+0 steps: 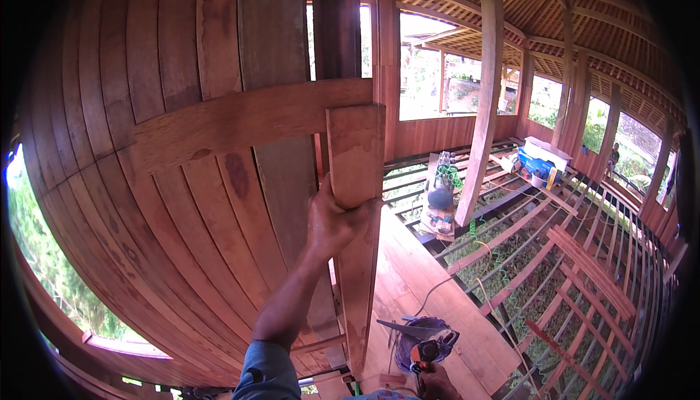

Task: The person installs wooden panels onto a curved wall structure using a pneumatic nail gun. They position each panel, align it with the existing structure, and secure it with nails. The person repeatedly picks up panels, positions them, and fastens them in place.

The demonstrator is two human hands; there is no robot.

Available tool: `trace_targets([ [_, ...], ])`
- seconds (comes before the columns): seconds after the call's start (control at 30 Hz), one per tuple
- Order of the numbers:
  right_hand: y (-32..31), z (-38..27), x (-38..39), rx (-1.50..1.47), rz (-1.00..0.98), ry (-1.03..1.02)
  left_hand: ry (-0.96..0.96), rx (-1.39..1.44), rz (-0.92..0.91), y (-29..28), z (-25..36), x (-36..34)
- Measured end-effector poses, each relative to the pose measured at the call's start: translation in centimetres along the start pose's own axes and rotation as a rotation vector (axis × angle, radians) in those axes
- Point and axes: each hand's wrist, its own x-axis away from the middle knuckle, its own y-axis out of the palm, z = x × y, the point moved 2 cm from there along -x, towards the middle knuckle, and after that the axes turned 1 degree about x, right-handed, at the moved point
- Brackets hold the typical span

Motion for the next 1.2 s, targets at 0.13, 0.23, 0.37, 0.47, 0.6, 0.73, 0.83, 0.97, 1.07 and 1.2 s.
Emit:
trace_targets([
  [0.13,-0.2,0.5,-0.7,0.012,0.023,0.039,0.011,0.004,0.013,0.1,0.0,0.1],
  [0.23,0.1,-1.1,-0.8,0.280,0.038,-0.492,0.127,-0.050,0.043,-0.1,-0.3,0.1],
  [0.37,0.9,-2.5,0.4,-0.036,-0.026,-0.055,0.123,-0.053,0.009,-0.5,-1.2,0.1],
  [0.47,1.4,-4.3,1.3,-0.371,-0.145,-0.054,0.212,-0.081,0.039,-0.5,-1.3,-0.2],
  [0.6,1.5,-5.1,1.5,0.101,-0.041,-0.466,0.206,-0.112,0.084,-0.2,-1.4,-0.5],
  [0.73,1.5,-3.6,1.3,0.023,-0.084,-0.096,0.155,-0.099,0.035,-0.1,-1.9,0.2],
  [0.83,2.0,-3.9,1.0,0.096,-0.182,0.004,0.226,-0.148,0.055,0.0,-2.6,-0.7],
  [0.97,4.7,-5.1,0.3,0.052,-0.232,-0.070,0.319,-0.035,0.126,0.4,-3.2,-0.6],
  [1.07,6.6,-4.6,-0.1,0.020,-0.305,-0.101,0.319,-0.086,0.179,0.6,-3.0,-0.6],
  [1.2,10.5,-2.5,-2.0,0.253,-0.250,-0.256,0.276,-0.171,0.172,0.2,-3.0,-0.6],
])
